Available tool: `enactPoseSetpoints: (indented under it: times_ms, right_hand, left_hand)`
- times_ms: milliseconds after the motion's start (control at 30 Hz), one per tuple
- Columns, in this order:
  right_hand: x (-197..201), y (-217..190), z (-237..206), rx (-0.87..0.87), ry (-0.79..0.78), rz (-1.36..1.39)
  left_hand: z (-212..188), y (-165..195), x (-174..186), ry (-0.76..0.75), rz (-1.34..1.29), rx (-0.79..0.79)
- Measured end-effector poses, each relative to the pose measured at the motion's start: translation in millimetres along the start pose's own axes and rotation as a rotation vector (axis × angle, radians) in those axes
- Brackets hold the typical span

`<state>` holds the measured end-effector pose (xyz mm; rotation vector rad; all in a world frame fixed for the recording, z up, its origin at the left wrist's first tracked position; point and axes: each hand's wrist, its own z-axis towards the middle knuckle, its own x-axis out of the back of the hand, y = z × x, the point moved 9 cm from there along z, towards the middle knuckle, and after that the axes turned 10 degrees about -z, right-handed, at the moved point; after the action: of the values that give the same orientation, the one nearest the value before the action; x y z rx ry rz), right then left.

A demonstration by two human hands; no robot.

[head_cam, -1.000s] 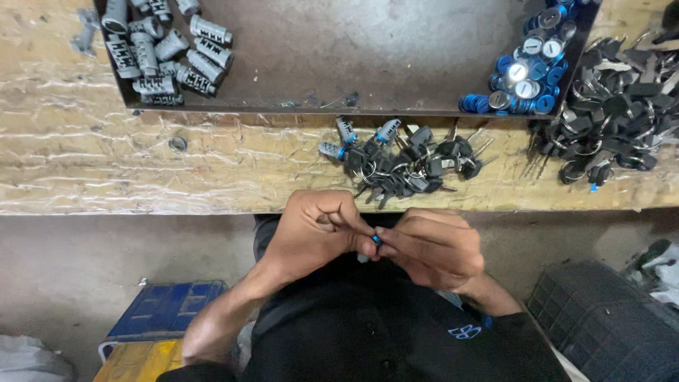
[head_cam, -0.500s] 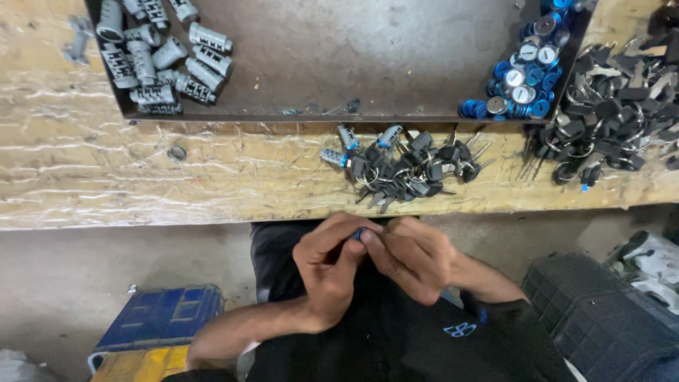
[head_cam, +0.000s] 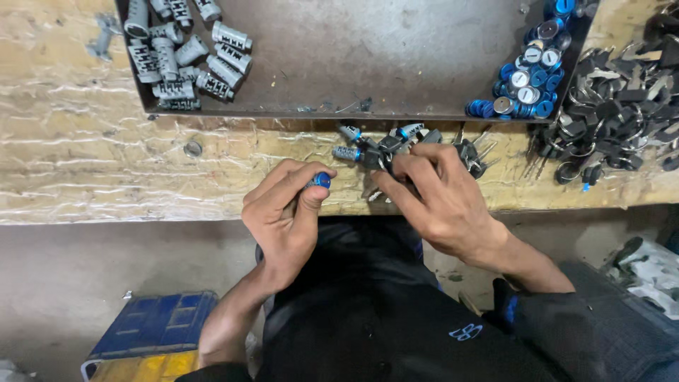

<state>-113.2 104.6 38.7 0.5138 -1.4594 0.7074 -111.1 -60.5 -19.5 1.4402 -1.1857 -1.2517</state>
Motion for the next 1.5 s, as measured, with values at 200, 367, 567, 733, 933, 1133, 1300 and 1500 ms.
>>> enactPoseSetpoints:
  times_ms: [200,367,567,733,933,1133,1300,1500]
  right_hand:
    - [28,28,0,-0.262,0.208,0.495]
    - [13,46,-5,-0.496,0.241,0.793]
    - [34,17,6,-0.151,0.347,0.383]
    - [41,-7,17,0.048,0.389,0.121]
    - [33,5,30,-0.088,0.468,0.273]
    - [18,-2,39,-0.124,0.486,0.208]
    - [17,6,57,-0.007,0.28,0.236]
    - [34,116,80,-0.277,0.237,-0.111]
  left_hand:
    - [2,-5,-7,-0.125,-0.135,-0.029]
    - [9,-9,-22,-0.221,-0.18,0.035]
    - [12,4,-24,-0.213,0.009,-0.112]
    - [15,18,-26,-0.34,0.213,-0.219]
    - [13,37,-46,-0.264,0.284,-0.433]
    - [7,5,-40,-0.123,0.292,-0.264]
    - [18,6,-27,-0.237,0.314,-0.218]
    - [26,14,-12,-0.176,0.269,-0.207]
